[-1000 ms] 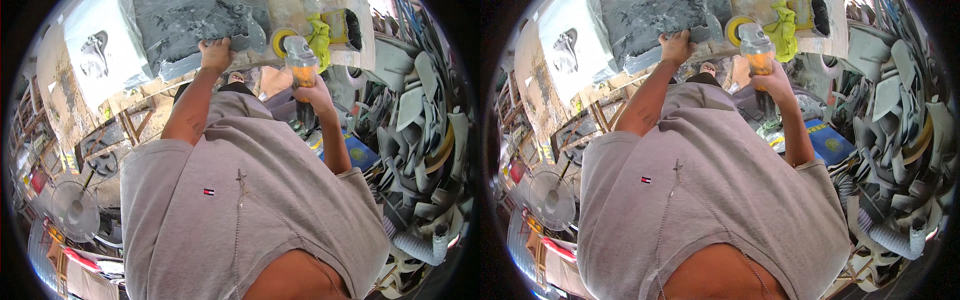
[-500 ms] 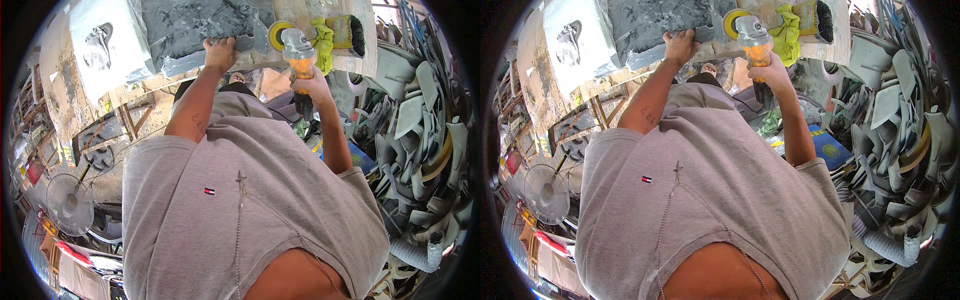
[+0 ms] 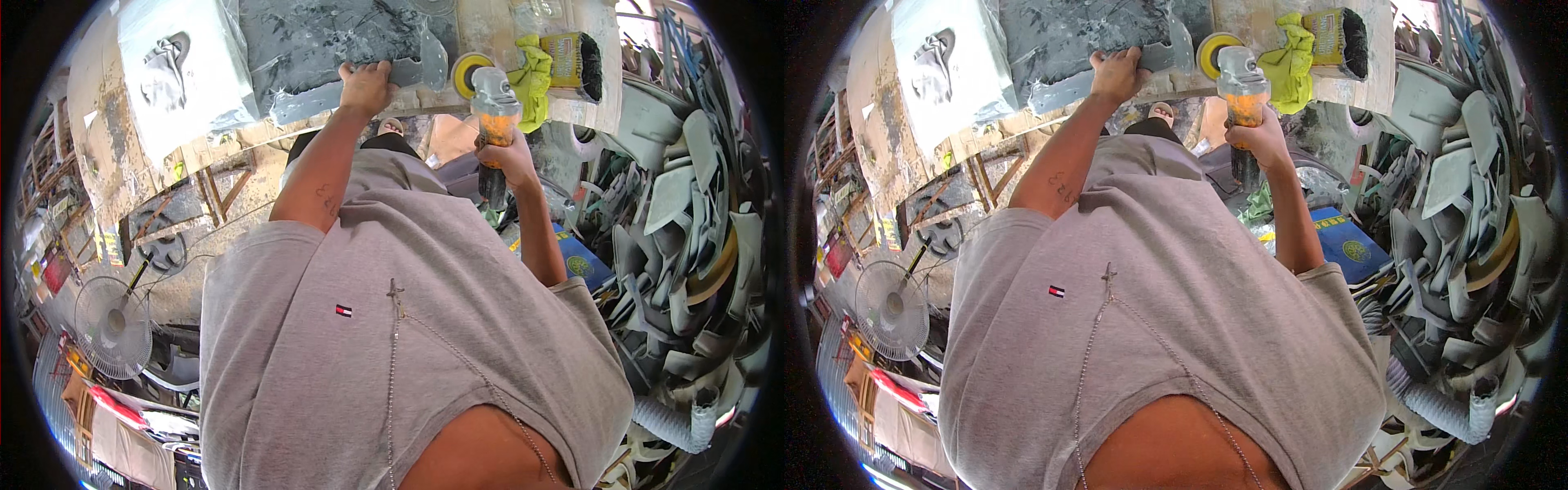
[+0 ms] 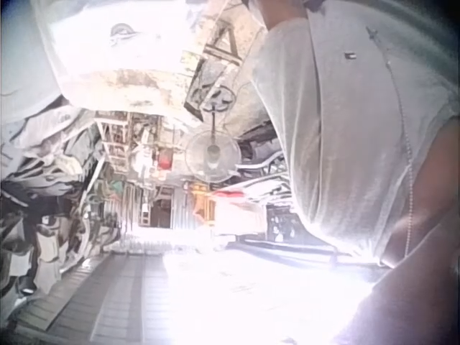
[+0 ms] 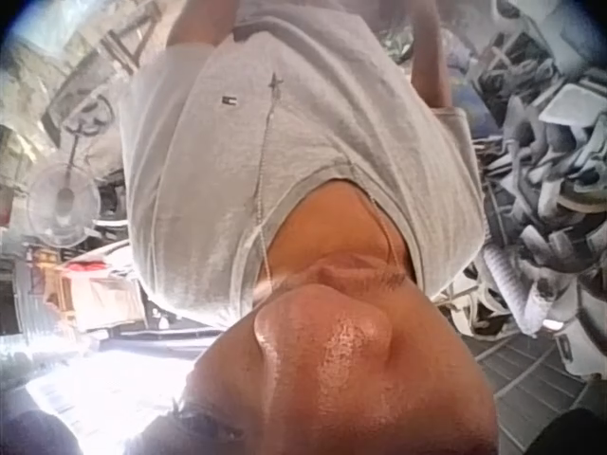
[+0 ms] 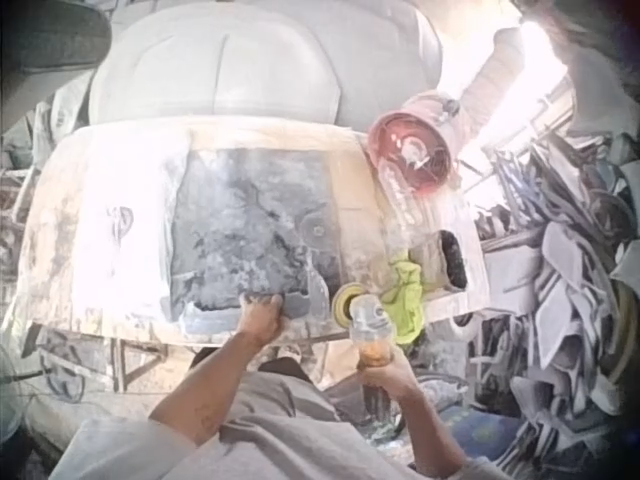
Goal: Grinding a small metal or composite part using a hand-held angle grinder at a workbench.
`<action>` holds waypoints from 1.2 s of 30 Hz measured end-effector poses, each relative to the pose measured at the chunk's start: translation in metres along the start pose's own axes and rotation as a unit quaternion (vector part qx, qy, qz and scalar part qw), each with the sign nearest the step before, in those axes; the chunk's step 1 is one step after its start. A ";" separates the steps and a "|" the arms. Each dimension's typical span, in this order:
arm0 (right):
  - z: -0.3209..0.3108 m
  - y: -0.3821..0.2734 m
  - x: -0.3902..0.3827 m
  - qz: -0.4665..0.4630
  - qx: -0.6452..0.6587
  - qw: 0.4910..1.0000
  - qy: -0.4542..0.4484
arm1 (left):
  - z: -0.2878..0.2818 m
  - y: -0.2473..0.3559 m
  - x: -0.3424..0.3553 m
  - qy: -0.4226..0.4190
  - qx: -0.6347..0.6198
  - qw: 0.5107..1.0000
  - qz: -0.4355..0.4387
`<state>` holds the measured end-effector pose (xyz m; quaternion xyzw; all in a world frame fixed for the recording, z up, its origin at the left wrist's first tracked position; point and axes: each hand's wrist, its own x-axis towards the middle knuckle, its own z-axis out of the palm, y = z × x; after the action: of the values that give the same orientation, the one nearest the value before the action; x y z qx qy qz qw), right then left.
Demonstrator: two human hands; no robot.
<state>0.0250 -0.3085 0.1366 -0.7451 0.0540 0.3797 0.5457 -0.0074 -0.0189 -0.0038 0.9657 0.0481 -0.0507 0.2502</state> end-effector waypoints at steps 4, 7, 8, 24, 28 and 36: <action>0.004 0.004 0.006 -0.014 0.011 1.000 -0.009 | -0.008 0.002 0.002 -0.037 -0.014 0.999 -0.027; 0.008 0.004 0.013 -0.041 -0.003 0.999 0.013 | -0.012 0.005 0.005 -0.060 -0.014 0.997 -0.037; 0.009 0.004 0.015 -0.052 -0.016 0.998 0.027 | -0.013 0.007 0.006 -0.072 -0.014 0.997 -0.038; 0.008 -0.005 0.034 -0.065 -0.107 0.992 0.012 | -0.011 0.004 0.005 -0.055 -0.006 0.998 -0.026; 0.012 -0.012 0.033 -0.069 -0.111 0.991 0.019 | -0.009 0.003 0.002 -0.060 -0.012 0.998 -0.027; 0.006 -0.031 0.019 -0.045 -0.048 0.998 0.002 | 0.001 0.004 -0.004 0.003 0.015 1.000 0.007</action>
<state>0.0502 -0.2845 0.1481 -0.7730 0.0029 0.3552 0.5256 -0.0109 -0.0231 -0.0022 0.9698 0.0413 -0.0471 0.2358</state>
